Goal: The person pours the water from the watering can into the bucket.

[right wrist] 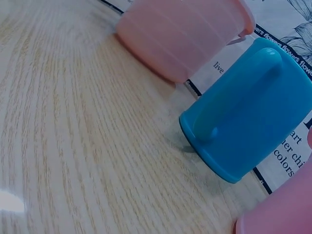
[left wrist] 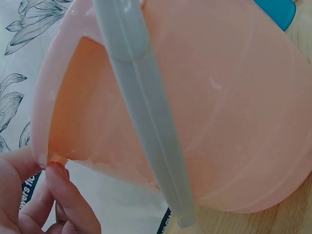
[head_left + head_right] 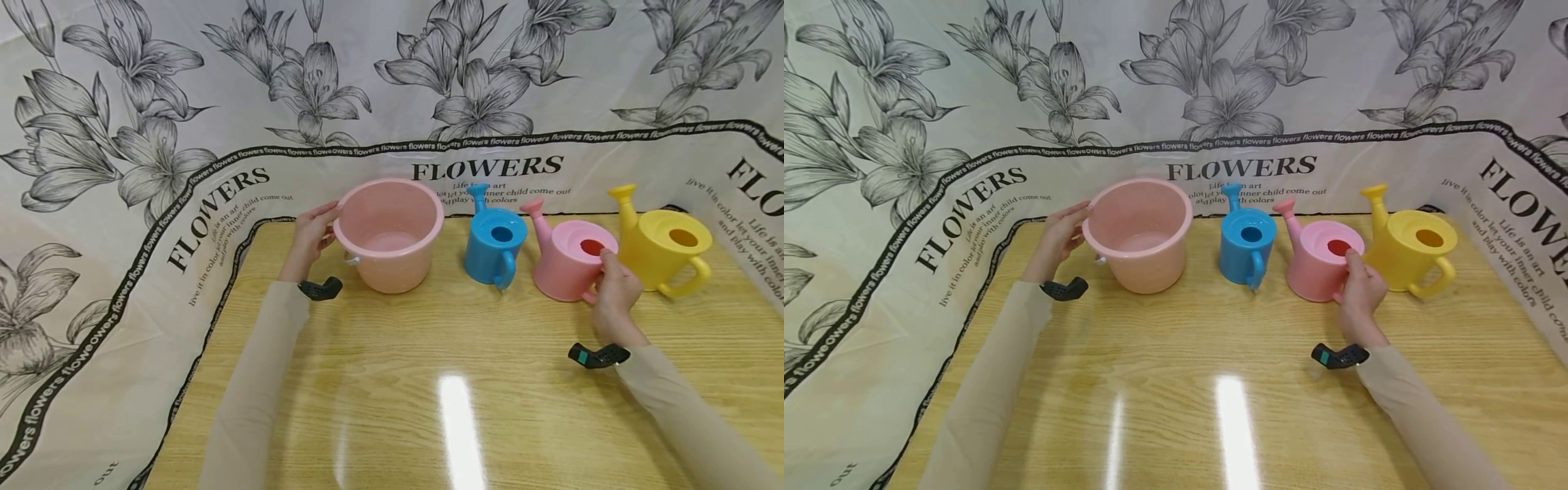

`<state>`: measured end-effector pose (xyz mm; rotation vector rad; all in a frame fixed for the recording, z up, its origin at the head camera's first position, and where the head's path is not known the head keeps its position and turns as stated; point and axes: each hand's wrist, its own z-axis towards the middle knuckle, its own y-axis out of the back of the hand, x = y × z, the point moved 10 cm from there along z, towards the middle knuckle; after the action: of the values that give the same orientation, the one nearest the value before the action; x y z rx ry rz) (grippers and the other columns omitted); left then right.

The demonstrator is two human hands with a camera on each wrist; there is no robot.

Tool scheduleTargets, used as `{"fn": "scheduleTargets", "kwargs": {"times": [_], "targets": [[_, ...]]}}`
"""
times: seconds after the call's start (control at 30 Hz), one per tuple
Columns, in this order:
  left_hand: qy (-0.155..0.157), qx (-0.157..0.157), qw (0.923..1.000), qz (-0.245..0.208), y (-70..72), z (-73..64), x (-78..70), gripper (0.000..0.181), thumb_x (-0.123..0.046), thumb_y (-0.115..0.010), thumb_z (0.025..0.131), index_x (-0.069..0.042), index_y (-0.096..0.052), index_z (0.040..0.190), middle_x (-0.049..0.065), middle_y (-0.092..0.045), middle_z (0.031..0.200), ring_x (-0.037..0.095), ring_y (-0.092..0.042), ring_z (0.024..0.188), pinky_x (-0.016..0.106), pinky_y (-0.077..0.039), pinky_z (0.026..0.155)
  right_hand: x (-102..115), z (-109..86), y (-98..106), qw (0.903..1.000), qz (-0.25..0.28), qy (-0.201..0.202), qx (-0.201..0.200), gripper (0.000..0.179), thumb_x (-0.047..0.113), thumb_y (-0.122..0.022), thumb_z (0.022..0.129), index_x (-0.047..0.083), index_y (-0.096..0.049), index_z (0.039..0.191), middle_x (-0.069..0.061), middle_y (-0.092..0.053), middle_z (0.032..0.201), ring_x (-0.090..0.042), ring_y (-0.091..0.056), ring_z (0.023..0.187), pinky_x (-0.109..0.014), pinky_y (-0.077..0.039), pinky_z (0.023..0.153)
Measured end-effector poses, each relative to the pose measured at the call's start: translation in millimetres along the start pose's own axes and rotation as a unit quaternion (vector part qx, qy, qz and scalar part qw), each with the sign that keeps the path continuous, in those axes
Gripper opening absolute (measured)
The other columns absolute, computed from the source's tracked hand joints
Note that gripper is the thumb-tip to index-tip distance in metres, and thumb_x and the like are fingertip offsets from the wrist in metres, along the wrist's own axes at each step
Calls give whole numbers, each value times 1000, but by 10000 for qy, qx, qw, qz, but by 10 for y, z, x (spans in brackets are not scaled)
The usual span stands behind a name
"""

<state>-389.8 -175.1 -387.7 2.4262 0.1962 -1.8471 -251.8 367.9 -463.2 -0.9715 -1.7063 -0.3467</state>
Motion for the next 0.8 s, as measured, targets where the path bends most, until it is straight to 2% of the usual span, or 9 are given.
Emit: {"fn": "scheduleTargets", "kwargs": {"times": [0.4, 0.6, 0.8], "targets": [[111, 7, 9999, 90, 13, -22, 61, 37, -29, -66, 92, -17, -64, 127, -3, -61, 96, 6, -54, 64, 15, -47, 57, 91, -69, 108, 9997, 62, -232, 43, 40, 39, -71, 85, 14, -51, 60, 3, -42, 61, -15, -36, 63, -29, -41, 37], [94, -7, 10000, 30, 39, -15, 79, 37, -28, -66, 91, -16, -64, 126, -3, -61, 95, 6, -54, 64, 15, -46, 56, 236, -117, 88, 9994, 191, -85, 275, 40, 37, -71, 85, 14, -49, 62, 2, -39, 57, -14, -34, 58, -28, -40, 36], [66, 6, 10000, 5, 40, 0, 76, 37, -28, -67, 91, -15, -65, 126, -3, -62, 93, 5, -54, 62, 14, -46, 55, 430, -168, 81, 9985, 152, 235, 460, 35, 34, -69, 87, 13, -54, 63, 3, -43, 56, -14, -35, 55, -24, -36, 37]]}}
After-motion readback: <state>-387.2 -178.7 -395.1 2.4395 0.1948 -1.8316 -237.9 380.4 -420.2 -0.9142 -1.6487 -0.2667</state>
